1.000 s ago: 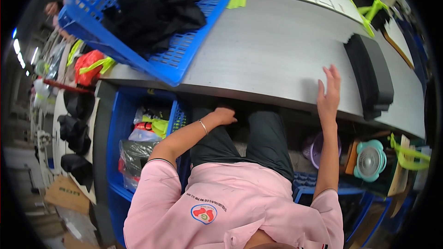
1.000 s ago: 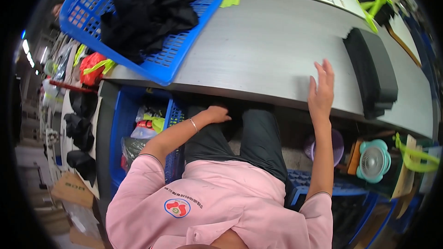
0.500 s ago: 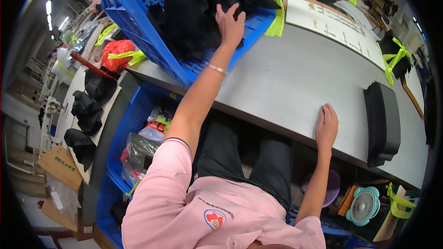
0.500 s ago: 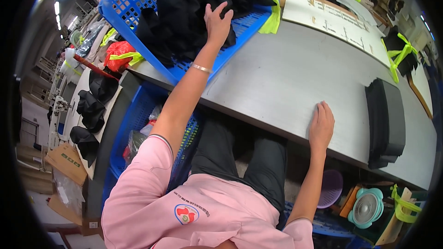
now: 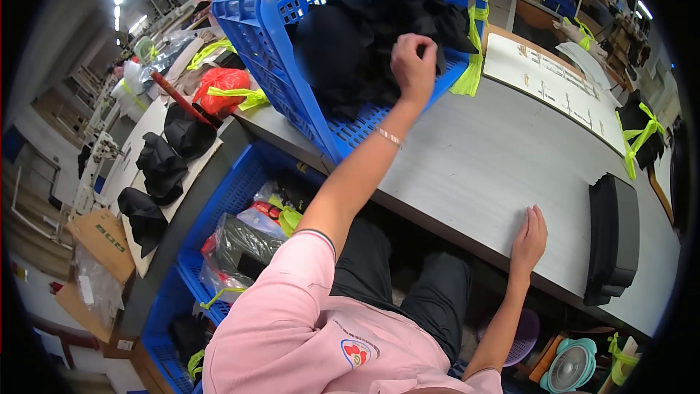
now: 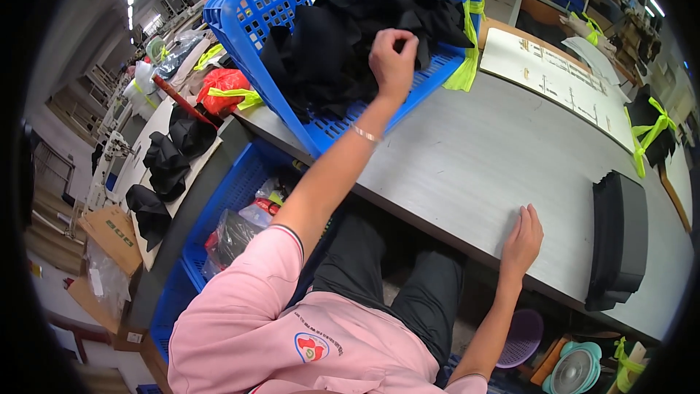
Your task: Folding and inspecting black fabric pieces at a workstation.
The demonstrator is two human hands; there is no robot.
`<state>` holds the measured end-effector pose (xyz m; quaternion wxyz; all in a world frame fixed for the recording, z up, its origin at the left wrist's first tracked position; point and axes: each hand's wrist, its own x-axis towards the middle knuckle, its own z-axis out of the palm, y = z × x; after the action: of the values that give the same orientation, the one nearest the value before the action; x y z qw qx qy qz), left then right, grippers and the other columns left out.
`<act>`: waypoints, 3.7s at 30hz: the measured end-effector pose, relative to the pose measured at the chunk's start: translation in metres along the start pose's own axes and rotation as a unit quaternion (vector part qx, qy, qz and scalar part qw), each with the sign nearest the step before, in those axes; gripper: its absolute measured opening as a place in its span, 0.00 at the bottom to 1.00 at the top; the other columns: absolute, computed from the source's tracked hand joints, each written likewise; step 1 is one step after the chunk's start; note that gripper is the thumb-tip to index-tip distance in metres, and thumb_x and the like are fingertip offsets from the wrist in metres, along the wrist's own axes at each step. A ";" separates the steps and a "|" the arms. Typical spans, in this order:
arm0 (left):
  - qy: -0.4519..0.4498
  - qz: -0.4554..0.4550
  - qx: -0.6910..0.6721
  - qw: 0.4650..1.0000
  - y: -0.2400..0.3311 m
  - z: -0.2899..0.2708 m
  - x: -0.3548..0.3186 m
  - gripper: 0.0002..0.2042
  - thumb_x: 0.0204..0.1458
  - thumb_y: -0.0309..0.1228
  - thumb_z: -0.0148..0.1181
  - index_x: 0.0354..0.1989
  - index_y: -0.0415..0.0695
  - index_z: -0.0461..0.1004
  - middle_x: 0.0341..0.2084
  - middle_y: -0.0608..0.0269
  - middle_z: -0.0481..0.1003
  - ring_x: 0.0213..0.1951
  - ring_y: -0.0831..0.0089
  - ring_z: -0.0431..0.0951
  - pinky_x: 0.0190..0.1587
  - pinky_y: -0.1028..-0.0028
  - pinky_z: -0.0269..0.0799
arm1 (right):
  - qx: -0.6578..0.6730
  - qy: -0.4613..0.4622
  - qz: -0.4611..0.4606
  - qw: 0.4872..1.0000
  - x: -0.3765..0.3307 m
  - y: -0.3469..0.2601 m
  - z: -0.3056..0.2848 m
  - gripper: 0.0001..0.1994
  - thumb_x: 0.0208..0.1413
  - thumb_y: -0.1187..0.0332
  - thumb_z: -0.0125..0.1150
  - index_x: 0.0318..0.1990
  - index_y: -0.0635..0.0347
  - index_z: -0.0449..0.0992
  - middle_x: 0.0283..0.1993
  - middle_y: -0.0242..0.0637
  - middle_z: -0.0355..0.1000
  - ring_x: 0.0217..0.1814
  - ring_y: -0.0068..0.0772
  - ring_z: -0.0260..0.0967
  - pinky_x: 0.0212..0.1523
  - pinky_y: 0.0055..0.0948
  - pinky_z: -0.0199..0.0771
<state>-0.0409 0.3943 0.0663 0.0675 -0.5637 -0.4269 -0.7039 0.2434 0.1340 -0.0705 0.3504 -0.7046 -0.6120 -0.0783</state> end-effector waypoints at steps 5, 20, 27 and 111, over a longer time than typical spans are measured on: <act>-0.178 0.074 -0.117 0.974 0.066 -0.047 -0.076 0.11 0.43 0.13 0.56 0.33 0.41 0.76 0.34 0.56 0.76 0.38 0.55 0.76 0.44 0.66 0.72 | 0.120 0.166 -0.191 0.960 -0.004 -0.114 -0.037 0.11 0.57 0.84 0.55 0.46 0.67 0.77 0.50 0.50 0.76 0.52 0.52 0.74 0.53 0.41 0.76; -0.387 0.041 -0.367 0.845 0.185 -0.141 -0.182 0.03 0.45 0.18 0.60 0.29 0.37 0.75 0.37 0.60 0.78 0.42 0.60 0.74 0.41 0.68 0.75 | 0.493 -0.243 0.081 0.831 -0.072 0.006 0.045 0.05 0.60 0.70 0.57 0.41 0.60 0.74 0.38 0.35 0.74 0.41 0.28 0.74 0.43 0.28 0.74; -0.468 0.005 -0.473 0.746 0.216 -0.199 -0.238 0.01 0.46 0.21 0.58 0.28 0.39 0.75 0.39 0.59 0.77 0.45 0.59 0.73 0.45 0.69 0.75 | 0.571 -0.154 0.161 0.790 -0.192 -0.028 -0.018 0.05 0.60 0.71 0.57 0.40 0.61 0.74 0.37 0.35 0.74 0.41 0.28 0.73 0.42 0.27 0.74; -0.493 -0.510 -0.702 0.064 0.124 -0.229 -0.306 0.12 0.62 0.30 0.56 0.51 0.41 0.74 0.53 0.63 0.74 0.52 0.72 0.74 0.56 0.71 0.70 | 0.359 -0.121 0.106 0.919 -0.101 -0.139 0.003 0.12 0.67 0.63 0.56 0.36 0.63 0.77 0.27 0.29 0.72 0.26 0.18 0.64 0.29 0.20 0.64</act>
<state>-0.0292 0.0439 -0.1290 -0.9609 -0.2123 0.1462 -0.1011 0.0911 0.0555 -0.0721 0.5097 -0.5960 -0.5586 0.2700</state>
